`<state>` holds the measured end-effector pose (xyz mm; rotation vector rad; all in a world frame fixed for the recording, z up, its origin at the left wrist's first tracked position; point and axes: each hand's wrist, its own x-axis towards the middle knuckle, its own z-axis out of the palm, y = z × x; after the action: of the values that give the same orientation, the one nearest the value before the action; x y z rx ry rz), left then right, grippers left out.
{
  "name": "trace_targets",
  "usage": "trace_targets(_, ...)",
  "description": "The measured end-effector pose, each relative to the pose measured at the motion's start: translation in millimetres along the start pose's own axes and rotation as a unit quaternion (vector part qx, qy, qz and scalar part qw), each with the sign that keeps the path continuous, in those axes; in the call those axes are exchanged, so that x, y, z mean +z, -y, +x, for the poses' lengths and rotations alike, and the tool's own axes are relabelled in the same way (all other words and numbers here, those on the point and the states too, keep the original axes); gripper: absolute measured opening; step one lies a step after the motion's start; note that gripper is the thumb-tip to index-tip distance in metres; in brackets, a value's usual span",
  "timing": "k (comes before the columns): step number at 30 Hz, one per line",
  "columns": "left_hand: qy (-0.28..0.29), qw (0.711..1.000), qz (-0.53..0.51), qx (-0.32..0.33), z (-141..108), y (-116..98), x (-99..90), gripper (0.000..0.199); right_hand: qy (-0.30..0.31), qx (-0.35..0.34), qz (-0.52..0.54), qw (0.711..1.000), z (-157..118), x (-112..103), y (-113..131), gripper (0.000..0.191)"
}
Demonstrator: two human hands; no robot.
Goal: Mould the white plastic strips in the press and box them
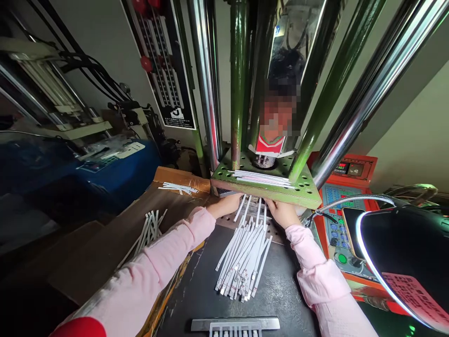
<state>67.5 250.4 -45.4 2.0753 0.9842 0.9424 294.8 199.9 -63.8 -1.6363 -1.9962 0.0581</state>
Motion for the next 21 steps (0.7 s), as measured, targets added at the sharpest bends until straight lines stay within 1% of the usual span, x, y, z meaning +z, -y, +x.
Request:
trace_targets(3, 0.117, 0.99, 0.068, 0.047, -13, -6, -2.1, 0.047, 0.039, -0.049, 0.032, 0.998, -9, 0, 9, 0.044)
trace_targets(4, 0.142, 0.983, 0.102, 0.061, -15, -7, -2.7, 0.052, 0.047, -0.057, 0.039, 0.997, -11, -1, 11, 0.044)
trace_targets(6, 0.165, 0.97, 0.158, 0.083, -16, -8, -3.7, 0.056, 0.056, -0.061, 0.047, 0.995, -11, -1, 11, 0.045)
trace_targets(8, 0.17, 0.965, 0.176, 0.093, -13, -7, -4.7, 0.056, 0.059, -0.059, 0.052, 0.995, -9, -1, 9, 0.046)
trace_targets(12, 0.158, 0.972, 0.156, 0.076, -7, -8, -6.0, 0.055, 0.055, -0.04, 0.057, 0.996, -3, -2, 6, 0.044)
trace_targets(16, 0.158, 0.973, 0.158, 0.062, -6, -22, -7.3, 0.054, 0.049, -0.027, 0.068, 0.996, 0, -9, 18, 0.041)
trace_targets(18, 0.155, 0.97, 0.17, 0.074, -15, -34, -11.9, 0.06, 0.04, -0.028, 0.078, 0.996, -11, -21, 29, 0.043)
trace_targets(19, 0.156, 0.967, 0.181, 0.087, -24, -41, -16.4, 0.064, 0.035, -0.03, 0.084, 0.995, -23, -30, 35, 0.045)
trace_targets(21, 0.169, 0.956, 0.207, 0.119, -57, -56, -31.3, 0.069, 0.035, -0.032, 0.095, 0.994, -59, -50, 45, 0.049)
